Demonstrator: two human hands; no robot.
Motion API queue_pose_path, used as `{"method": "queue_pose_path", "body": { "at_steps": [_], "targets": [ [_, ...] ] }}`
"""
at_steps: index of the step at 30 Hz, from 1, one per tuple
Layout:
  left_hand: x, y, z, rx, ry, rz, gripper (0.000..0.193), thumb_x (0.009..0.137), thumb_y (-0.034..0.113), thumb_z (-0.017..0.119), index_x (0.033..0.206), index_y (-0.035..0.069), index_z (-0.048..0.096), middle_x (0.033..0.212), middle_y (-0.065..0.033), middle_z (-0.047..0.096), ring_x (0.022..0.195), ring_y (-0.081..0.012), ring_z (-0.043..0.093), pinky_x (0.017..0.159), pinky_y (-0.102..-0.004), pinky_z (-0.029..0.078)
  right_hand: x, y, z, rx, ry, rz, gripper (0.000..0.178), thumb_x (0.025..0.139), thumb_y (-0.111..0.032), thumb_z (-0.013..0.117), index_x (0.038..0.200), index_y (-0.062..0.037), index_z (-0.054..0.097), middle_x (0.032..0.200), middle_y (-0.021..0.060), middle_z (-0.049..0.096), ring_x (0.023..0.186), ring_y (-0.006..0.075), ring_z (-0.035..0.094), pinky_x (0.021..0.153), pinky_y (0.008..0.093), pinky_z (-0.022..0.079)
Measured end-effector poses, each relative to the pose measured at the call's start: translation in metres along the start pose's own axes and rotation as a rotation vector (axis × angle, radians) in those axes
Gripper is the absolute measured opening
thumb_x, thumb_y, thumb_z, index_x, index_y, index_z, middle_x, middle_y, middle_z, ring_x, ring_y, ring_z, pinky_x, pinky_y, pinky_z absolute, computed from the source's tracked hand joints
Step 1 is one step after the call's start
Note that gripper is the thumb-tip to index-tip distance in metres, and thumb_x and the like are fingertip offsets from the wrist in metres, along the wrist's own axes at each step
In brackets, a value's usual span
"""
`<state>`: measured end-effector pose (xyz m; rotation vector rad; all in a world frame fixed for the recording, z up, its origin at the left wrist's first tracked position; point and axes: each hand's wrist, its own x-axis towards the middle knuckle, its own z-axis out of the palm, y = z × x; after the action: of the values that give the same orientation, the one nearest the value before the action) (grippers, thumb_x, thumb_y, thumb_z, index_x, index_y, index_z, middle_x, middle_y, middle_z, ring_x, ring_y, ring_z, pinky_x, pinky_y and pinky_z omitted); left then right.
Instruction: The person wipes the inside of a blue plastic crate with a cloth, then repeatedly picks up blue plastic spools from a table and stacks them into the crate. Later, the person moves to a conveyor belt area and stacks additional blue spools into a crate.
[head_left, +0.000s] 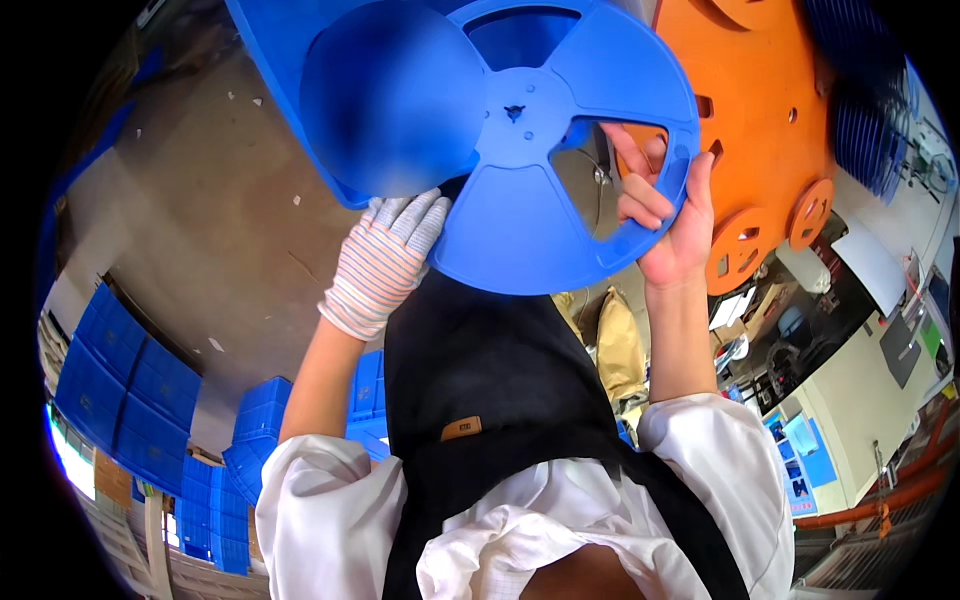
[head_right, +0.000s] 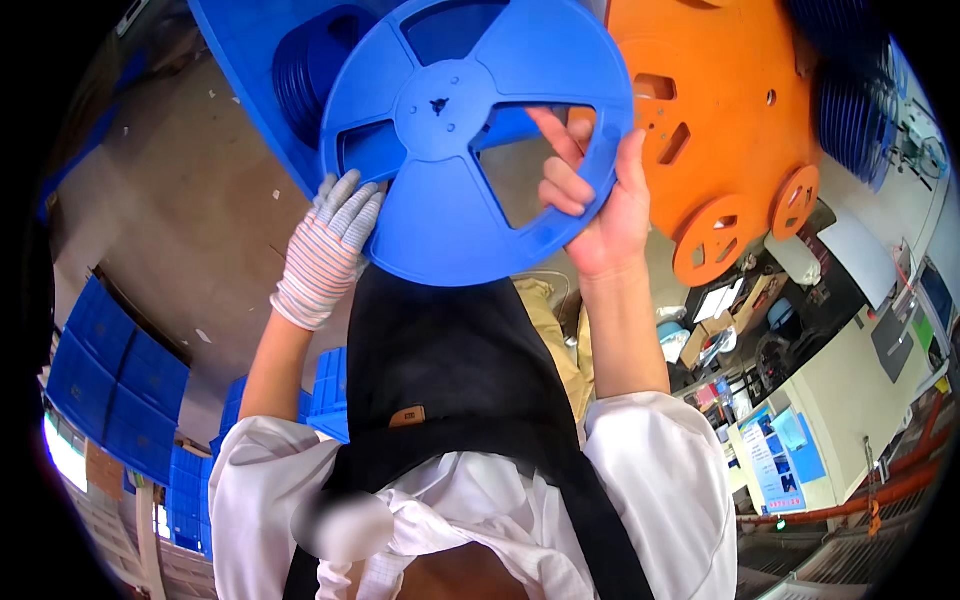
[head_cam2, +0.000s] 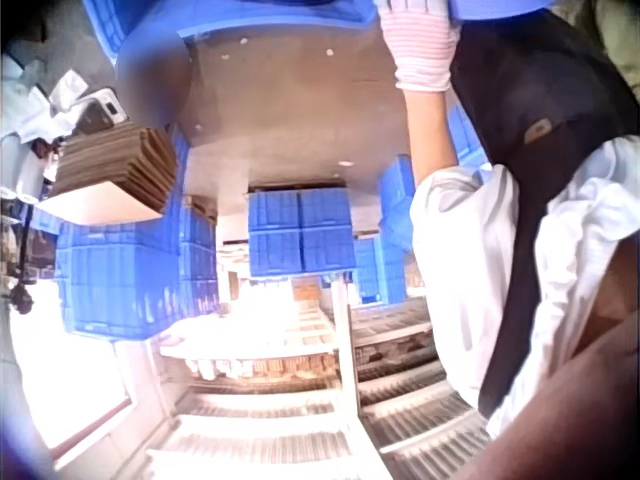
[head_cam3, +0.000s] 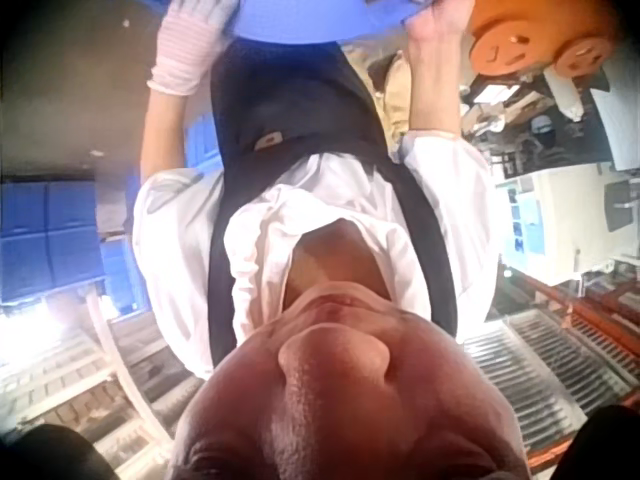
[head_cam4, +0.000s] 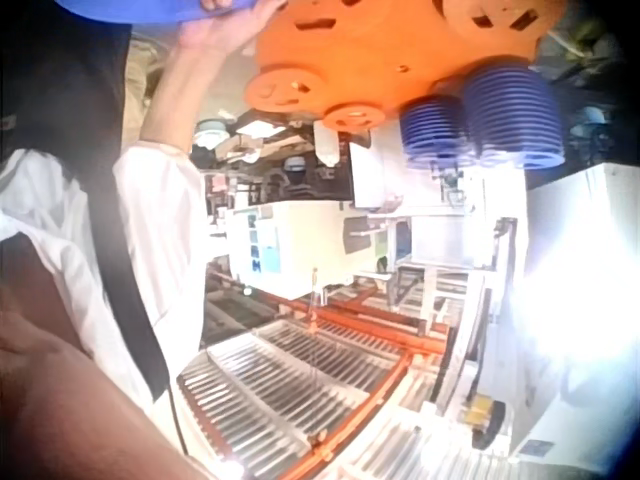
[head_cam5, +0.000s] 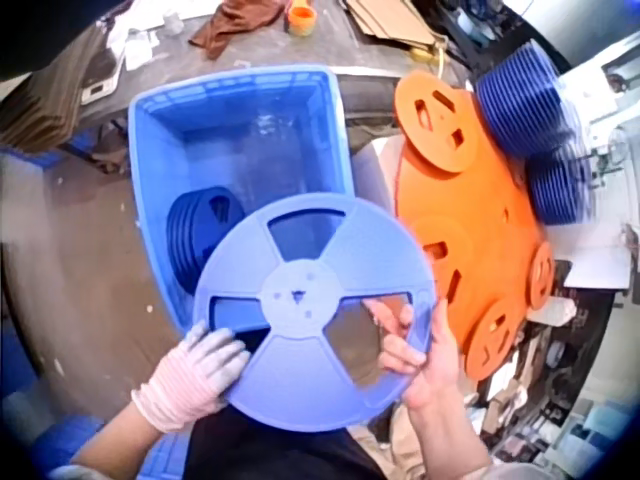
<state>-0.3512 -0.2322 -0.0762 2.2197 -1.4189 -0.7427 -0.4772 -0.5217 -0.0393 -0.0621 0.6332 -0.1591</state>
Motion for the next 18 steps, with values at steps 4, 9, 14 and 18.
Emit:
{"method": "queue_pose_path", "body": {
  "at_steps": [4, 9, 14, 18],
  "targets": [
    [-0.018, -0.004, 0.012, -0.562, 0.332, -0.442, 0.026, 0.089, 0.003, 0.056, 0.115, 0.002, 0.060, 0.115, -0.0138, 0.064, 0.106, -0.0294, 0.063, 0.094, -0.0400, 0.048, 0.014, 0.025, 0.039, -0.384, -0.039, -0.059, 0.080, 0.089, -0.067, 0.045, 0.145, -0.0103, 0.034, 0.151, 0.0196, 0.031, 0.132, 0.0386, 0.040, 0.102, 0.0477, 0.041],
    [-0.024, -0.003, 0.019, -1.921, 0.556, -0.792, 0.022, 0.092, 0.017, 0.063, 0.109, 0.003, 0.061, 0.107, -0.0155, 0.066, 0.101, -0.0309, 0.066, 0.086, -0.0424, 0.056, 0.000, 0.032, 0.011, -0.667, 0.199, -0.020, 0.069, 0.096, -0.053, 0.045, 0.144, -0.0055, 0.033, 0.148, 0.0171, 0.035, 0.131, 0.0336, 0.043, 0.103, 0.0436, 0.041],
    [-0.038, -0.025, 0.021, -1.972, 0.533, -0.757, 0.028, 0.093, 0.024, 0.063, 0.109, 0.001, 0.059, 0.108, -0.0157, 0.064, 0.104, -0.0308, 0.064, 0.092, -0.0453, 0.053, -0.020, 0.045, -0.001, -0.683, 0.287, 0.068, 0.054, 0.100, -0.039, 0.044, 0.138, -0.0010, 0.039, 0.140, 0.0176, 0.046, 0.121, 0.0290, 0.053, 0.100, 0.0396, 0.043],
    [-0.025, -0.068, 0.040, -1.623, 0.500, -0.808, 0.029, 0.096, 0.028, 0.058, 0.114, 0.006, 0.055, 0.107, -0.0126, 0.064, 0.099, -0.0254, 0.064, 0.083, -0.0394, 0.054, -0.027, 0.076, -0.005, -0.633, 0.389, 0.135, 0.046, 0.101, -0.033, 0.044, 0.132, 0.0001, 0.044, 0.132, 0.0180, 0.053, 0.115, 0.0271, 0.057, 0.096, 0.0376, 0.047]
  ]
}}
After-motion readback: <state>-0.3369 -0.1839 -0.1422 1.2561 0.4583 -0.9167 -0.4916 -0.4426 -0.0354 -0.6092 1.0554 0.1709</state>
